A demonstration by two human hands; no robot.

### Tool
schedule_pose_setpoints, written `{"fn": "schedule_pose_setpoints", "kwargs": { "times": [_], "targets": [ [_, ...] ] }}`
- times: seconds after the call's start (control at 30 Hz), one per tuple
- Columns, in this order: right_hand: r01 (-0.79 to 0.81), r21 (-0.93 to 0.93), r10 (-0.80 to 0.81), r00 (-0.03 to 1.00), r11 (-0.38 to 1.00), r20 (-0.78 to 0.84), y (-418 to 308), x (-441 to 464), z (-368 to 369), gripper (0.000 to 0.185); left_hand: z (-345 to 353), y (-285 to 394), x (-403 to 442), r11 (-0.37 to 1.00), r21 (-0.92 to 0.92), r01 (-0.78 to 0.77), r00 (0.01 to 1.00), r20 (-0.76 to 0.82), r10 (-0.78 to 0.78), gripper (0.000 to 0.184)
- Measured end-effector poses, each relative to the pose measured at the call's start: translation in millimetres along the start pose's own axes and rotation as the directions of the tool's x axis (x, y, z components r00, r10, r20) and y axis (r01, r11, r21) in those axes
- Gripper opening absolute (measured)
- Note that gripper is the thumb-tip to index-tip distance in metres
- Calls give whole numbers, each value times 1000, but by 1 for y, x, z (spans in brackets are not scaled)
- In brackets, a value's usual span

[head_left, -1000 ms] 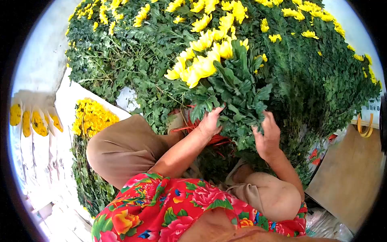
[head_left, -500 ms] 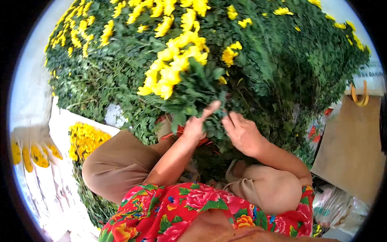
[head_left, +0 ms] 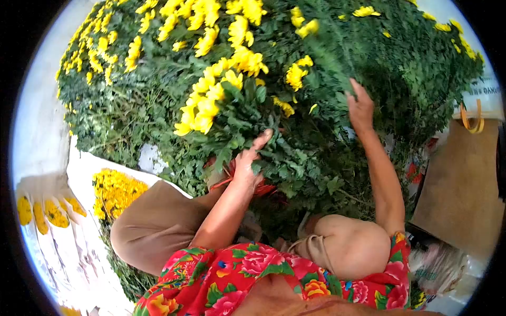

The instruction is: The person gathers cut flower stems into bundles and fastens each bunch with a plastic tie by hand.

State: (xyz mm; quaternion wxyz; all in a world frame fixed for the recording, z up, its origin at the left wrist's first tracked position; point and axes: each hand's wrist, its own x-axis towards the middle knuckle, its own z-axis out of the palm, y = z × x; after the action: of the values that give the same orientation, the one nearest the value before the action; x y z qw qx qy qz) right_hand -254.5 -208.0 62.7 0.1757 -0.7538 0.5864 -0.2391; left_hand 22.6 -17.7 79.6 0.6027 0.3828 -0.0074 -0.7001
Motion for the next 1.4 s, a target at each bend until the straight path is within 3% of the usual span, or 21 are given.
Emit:
{"fn": "schedule_pose_setpoints", "kwargs": {
  "times": [0.03, 0.07, 0.1, 0.17, 0.27, 0.3, 0.37, 0.43, 0.57, 0.6, 0.63, 0.7, 0.77, 0.87, 0.9, 1.07, 1.17, 1.23, 1.27, 1.33, 1.4],
  "targets": [
    [201, 97, -185, 971, 975, -152, -6, -11, -5, 54, -11, -8, 5, 999, -36, -22, 998, -52, 20, 31],
    [238, 111, -217, 960, 965, -177, -35, -25, -21, 51, -24, -14, 1, 992, 38, -122, 991, 51, 120, 40],
    [281, 128, -251, 945, 951, -209, -67, -39, -39, 49, -9, -7, -7, 988, 94, -124, 992, -7, 125, 42],
    [281, 138, -263, 955, 950, -138, -111, -75, -55, 47, -14, -10, -10, 964, 91, -252, 967, 72, 246, 40],
    [580, 139, -572, 815, 803, -99, -151, -118, -44, 60, -13, -17, 4, 960, 191, -205, 974, -53, 218, 38],
    [648, 200, -646, 759, 735, -84, -162, -126, -38, 66, -34, -42, 16, 904, 295, -310, 950, 46, 310, 38],
    [576, 240, -609, 787, 781, 95, -171, -135, -28, 72, -63, -72, 31, 798, 399, -452, 892, 205, 403, 40],
    [576, 251, -610, 788, 778, 83, -176, -134, -15, 74, -70, -80, 34, 742, 412, -528, 848, 301, 437, 44],
    [517, 269, -558, 824, 813, 103, -172, -130, -13, 76, -57, -57, 20, 604, 780, -167, 982, 76, 173, 36],
    [486, 274, -529, 841, 830, 114, -172, -129, -16, 75, -56, -53, 9, 350, 848, -398, 901, 289, 324, 36],
    [453, 277, -500, 857, 847, 126, -172, -129, -18, 75, -48, -44, 1, 347, 822, -452, 878, 341, 336, 36],
    [453, 283, -503, 854, 845, 136, -170, -130, -19, 72, -35, -33, -2, 782, 511, -357, 926, 304, 223, 38],
    [450, 374, -513, 854, 811, 84, -171, -129, -20, 69, -22, -27, -2, 993, 29, -114, 966, 236, 104, 37],
    [430, 357, -485, 871, 829, 77, -163, -126, -22, 66, -19, -15, -7, 962, 122, -243, 913, 363, 185, 43],
    [419, 342, -469, 880, 841, 74, -162, -126, -22, 65, -11, -8, -13, 957, 32, -287, 864, 441, 244, 46],
    [527, 47, -528, 835, 848, 155, -175, -137, -18, 65, -4, -1, -29, 963, 240, -126, 947, 319, 44, 35],
    [652, -93, -594, 733, 752, 332, -180, -144, -10, 33, -7, 3, -25, 982, 182, 60, 953, 281, -110, 30],
    [627, -116, -553, 747, 770, 370, -185, -140, -14, 18, 7, -1, -25, 972, 237, 2, 987, 157, -40, 29],
    [648, -130, -543, 717, 750, 438, -188, -137, -16, 31, -11, 0, -10, 996, 78, 34, 934, 351, -60, 29],
    [608, 21, -523, 665, 794, 534, -198, -122, -37, 45, 9, 9, -22, 994, 69, -88, 986, 147, 77, 31],
    [516, 271, -583, 718, 813, 381, -171, -97, -48, 50, 6, 16, -19, 996, 50, -71, 985, 160, 62, 36]
  ]
}}
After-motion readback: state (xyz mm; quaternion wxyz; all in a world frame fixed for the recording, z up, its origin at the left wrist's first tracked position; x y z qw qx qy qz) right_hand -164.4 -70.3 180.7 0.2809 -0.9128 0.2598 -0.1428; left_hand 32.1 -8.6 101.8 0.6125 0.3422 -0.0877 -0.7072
